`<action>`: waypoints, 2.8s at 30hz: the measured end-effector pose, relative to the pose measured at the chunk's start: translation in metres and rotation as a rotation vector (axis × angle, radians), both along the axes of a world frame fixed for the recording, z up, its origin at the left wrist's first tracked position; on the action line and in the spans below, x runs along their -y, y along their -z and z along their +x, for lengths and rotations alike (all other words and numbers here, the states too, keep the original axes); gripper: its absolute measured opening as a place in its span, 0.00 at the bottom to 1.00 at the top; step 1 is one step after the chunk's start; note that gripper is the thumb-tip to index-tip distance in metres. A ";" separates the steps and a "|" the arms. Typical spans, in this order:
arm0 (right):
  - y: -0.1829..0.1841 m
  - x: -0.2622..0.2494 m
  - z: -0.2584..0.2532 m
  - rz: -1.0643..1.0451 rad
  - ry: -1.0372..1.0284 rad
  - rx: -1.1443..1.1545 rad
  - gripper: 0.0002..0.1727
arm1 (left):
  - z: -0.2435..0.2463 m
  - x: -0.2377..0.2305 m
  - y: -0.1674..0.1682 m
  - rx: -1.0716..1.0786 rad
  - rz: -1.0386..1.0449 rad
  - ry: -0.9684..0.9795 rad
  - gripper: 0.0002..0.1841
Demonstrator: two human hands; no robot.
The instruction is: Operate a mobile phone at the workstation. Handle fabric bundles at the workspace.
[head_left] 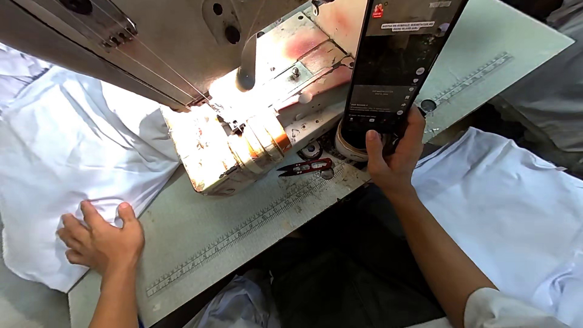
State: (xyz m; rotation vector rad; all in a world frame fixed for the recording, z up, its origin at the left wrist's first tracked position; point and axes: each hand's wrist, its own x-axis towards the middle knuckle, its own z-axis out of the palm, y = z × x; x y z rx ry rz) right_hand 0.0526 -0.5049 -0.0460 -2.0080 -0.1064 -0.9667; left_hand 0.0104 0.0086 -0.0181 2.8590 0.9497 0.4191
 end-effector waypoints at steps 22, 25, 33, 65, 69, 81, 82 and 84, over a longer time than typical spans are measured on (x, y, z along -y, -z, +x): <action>0.001 0.000 0.000 -0.006 0.004 0.021 0.35 | 0.001 -0.002 0.001 -0.009 0.005 -0.015 0.43; 0.002 0.000 0.000 0.000 0.006 0.019 0.35 | 0.001 -0.002 0.001 -0.005 0.002 -0.017 0.43; 0.000 0.001 0.000 0.006 -0.016 0.008 0.35 | 0.000 0.001 0.000 -0.002 -0.003 0.000 0.42; -0.001 0.002 0.000 -0.009 -0.026 0.025 0.35 | 0.000 -0.002 0.002 -0.007 -0.008 -0.013 0.43; 0.000 0.003 0.000 -0.009 -0.026 0.026 0.35 | 0.000 -0.002 0.001 -0.013 -0.011 -0.016 0.43; 0.000 0.002 -0.001 -0.006 -0.023 0.006 0.35 | 0.000 -0.003 0.001 -0.020 -0.006 -0.018 0.43; -0.001 0.002 -0.001 -0.006 -0.023 0.002 0.35 | 0.000 -0.003 0.001 -0.019 -0.003 -0.018 0.43; -0.002 0.002 -0.001 -0.004 -0.024 -0.005 0.35 | 0.000 -0.002 0.001 -0.018 -0.003 -0.020 0.42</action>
